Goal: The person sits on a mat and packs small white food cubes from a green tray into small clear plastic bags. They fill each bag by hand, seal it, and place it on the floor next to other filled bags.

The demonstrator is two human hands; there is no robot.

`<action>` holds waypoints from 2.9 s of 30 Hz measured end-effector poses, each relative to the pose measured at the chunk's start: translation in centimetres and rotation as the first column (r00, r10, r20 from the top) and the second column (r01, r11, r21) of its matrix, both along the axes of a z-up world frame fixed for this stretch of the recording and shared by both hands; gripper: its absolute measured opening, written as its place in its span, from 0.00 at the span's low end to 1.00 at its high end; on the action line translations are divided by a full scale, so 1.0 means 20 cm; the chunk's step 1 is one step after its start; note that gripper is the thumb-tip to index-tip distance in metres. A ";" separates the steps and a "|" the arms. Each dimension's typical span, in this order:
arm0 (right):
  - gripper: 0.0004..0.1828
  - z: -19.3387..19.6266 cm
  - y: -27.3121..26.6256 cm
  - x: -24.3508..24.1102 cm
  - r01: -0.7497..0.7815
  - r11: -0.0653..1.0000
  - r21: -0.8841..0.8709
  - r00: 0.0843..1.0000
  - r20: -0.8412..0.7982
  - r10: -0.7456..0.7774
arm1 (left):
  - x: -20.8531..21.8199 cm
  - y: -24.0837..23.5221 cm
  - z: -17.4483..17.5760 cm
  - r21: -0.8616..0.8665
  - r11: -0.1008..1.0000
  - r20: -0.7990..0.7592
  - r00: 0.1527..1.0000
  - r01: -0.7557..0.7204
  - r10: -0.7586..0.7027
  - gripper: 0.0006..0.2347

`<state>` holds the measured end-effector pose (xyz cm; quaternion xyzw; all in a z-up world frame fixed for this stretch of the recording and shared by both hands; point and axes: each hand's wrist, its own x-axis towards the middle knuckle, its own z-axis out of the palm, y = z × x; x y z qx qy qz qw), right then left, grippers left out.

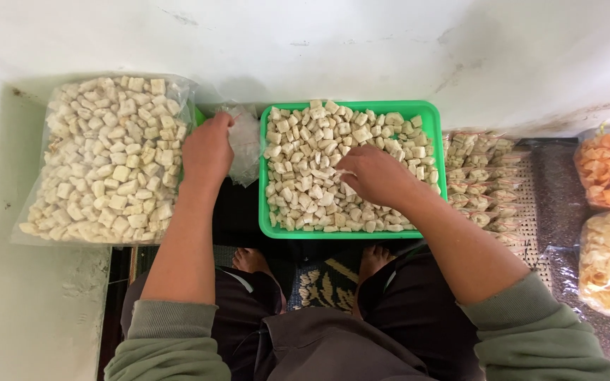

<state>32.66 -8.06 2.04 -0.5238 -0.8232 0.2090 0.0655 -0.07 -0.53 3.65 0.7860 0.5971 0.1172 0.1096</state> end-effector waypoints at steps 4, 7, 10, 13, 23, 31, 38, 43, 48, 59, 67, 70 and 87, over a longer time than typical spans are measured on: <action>0.10 -0.20 0.08 -0.08 0.032 0.992 0.119 0.999 -0.045 -0.027 | 0.00 0.01 0.00 -0.020 0.999 0.030 0.999 0.035 -0.035 0.12; 0.08 -0.26 0.14 -0.20 0.057 0.979 0.194 0.990 -0.135 -0.031 | 0.01 0.03 -0.07 -0.195 0.980 -0.086 0.995 0.040 -0.058 0.14; 0.07 -0.26 0.16 -0.32 0.030 0.974 0.226 0.981 -0.194 0.015 | 0.03 0.01 -0.09 -0.354 0.934 -0.046 0.996 0.054 -0.075 0.13; 0.07 -0.21 0.12 -0.36 -0.035 0.974 0.223 0.987 -0.144 0.069 | 0.06 0.00 -0.04 -0.394 0.919 0.072 0.997 0.017 0.012 0.13; 0.02 -0.47 0.56 -0.64 -0.087 0.811 0.578 0.994 -0.009 0.113 | -0.03 0.03 -0.47 -0.080 0.995 0.077 0.995 -0.054 0.060 0.25; 0.09 -0.55 0.65 -0.77 -0.267 0.767 0.583 0.964 0.172 0.204 | -0.02 -0.05 -0.39 -0.100 0.988 0.223 0.966 -0.113 0.134 0.30; 0.08 -0.49 0.65 -0.76 -0.372 0.811 0.452 0.921 0.292 0.259 | -0.03 -0.04 -0.45 -0.036 0.992 0.207 0.970 -0.124 0.129 0.26; 0.09 -0.51 0.70 -0.75 -0.349 0.848 0.398 0.930 0.259 0.262 | -0.05 -0.05 -0.46 0.075 0.993 0.113 0.990 -0.096 0.087 0.21; 0.10 -0.59 0.78 -0.71 -0.349 0.887 0.302 0.935 0.054 0.350 | -0.05 -0.04 -0.46 -0.026 0.994 0.110 0.988 -0.105 0.107 0.15; 0.10 -0.61 0.79 -0.69 -0.361 0.839 0.406 0.919 0.002 0.394 | -0.05 -0.06 -0.38 -0.195 0.971 0.142 0.976 -0.135 0.164 0.17; 0.09 -0.47 0.78 -0.65 -0.077 0.974 0.214 0.916 -0.371 0.153 | -0.04 -0.05 -0.38 -0.207 0.969 0.060 0.986 -0.139 0.154 0.16; 0.07 -0.27 0.70 -0.62 0.221 0.975 -0.010 0.837 -0.511 -0.195 | -0.05 -0.04 -0.44 -0.183 0.974 0.077 0.985 -0.137 0.153 0.17; 0.10 0.20 -0.20 -0.07 -0.165 0.583 0.795 0.928 -0.074 0.365 | 0.50 -0.23 0.24 -0.424 0.889 0.874 0.333 0.171 0.353 0.06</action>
